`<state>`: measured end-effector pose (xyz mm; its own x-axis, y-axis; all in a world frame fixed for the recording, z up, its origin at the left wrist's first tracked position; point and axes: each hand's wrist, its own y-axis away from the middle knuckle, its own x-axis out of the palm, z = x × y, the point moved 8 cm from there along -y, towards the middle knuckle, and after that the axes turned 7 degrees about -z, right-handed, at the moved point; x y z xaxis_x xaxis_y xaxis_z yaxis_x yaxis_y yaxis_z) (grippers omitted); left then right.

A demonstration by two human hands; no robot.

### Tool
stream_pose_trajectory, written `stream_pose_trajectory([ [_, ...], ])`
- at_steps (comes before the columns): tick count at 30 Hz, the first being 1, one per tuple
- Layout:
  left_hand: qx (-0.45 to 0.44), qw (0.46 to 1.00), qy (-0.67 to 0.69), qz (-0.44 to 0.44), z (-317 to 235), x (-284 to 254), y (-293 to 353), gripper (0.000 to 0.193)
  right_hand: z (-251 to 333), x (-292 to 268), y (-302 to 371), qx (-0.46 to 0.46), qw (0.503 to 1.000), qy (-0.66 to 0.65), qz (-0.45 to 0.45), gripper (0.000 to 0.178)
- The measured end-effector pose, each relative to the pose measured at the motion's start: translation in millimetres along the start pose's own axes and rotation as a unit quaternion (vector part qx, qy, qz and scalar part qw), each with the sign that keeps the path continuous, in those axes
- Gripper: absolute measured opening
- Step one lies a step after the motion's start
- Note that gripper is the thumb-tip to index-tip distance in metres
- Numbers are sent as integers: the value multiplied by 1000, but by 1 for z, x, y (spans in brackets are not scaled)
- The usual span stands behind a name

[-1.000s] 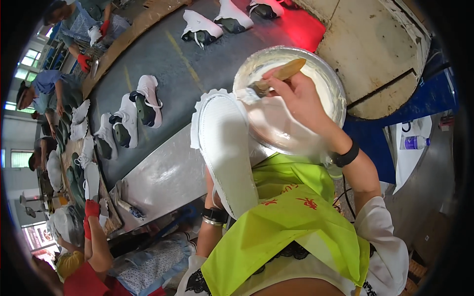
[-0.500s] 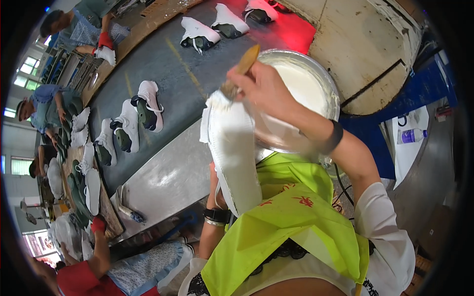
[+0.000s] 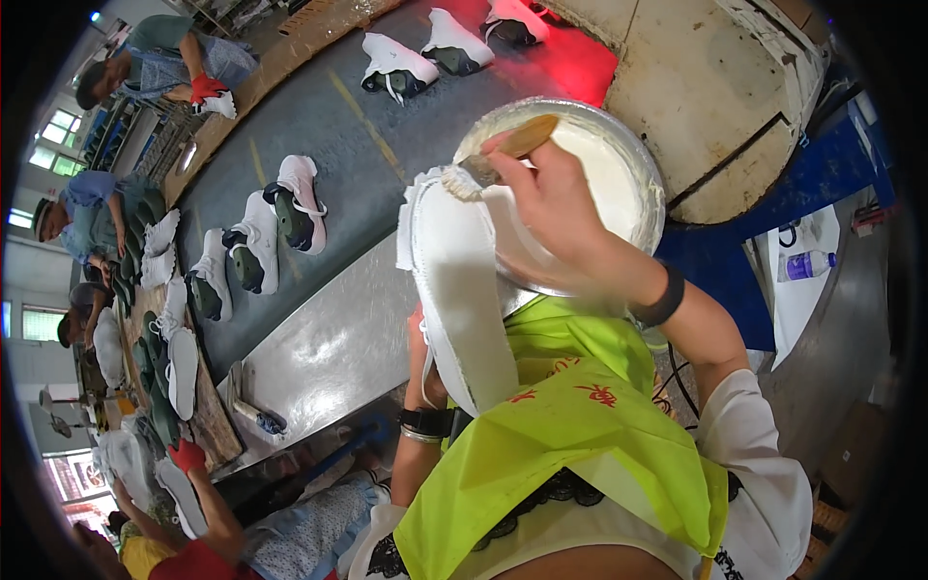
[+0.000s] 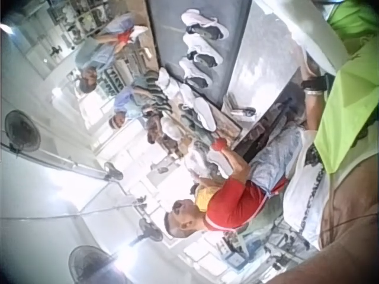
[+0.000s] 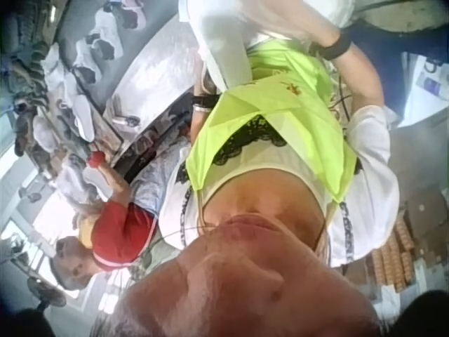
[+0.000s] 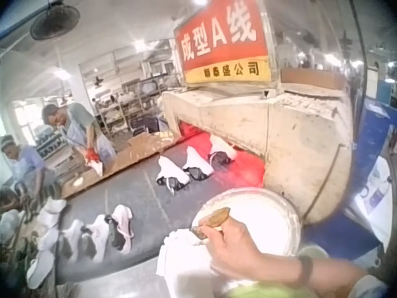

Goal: Applying glue to the bottom of shoe soles using a brush in a production line setting.

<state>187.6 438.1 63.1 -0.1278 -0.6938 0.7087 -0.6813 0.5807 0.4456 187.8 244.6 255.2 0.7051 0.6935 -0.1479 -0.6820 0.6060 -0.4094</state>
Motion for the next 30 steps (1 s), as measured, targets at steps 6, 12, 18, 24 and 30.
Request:
stream_pose_trajectory([
  [6, -30, 999, 7, -24, 4, -5, 2, 36, 12, 14, 40, 27, 992, 55, 109, 21],
  [12, -66, 995, -44, -61, 18, -18, 5, 40, 13, 22, 5, 60, 991, 99, 72, 18],
  [18, -136, 990, -37, -30, 19, -1, 22, 43, 53, 37, 33, -154, 959, 117, 210, 14],
  [24, -110, 994, -20, -18, 12, 2, 42, 47, 67, 36, 60, -58, 934, 135, 326, 17],
  [30, -29, 990, -131, -50, 8, -15, 28, 45, 50, 30, 13, -74, 952, 157, 251, 23],
])
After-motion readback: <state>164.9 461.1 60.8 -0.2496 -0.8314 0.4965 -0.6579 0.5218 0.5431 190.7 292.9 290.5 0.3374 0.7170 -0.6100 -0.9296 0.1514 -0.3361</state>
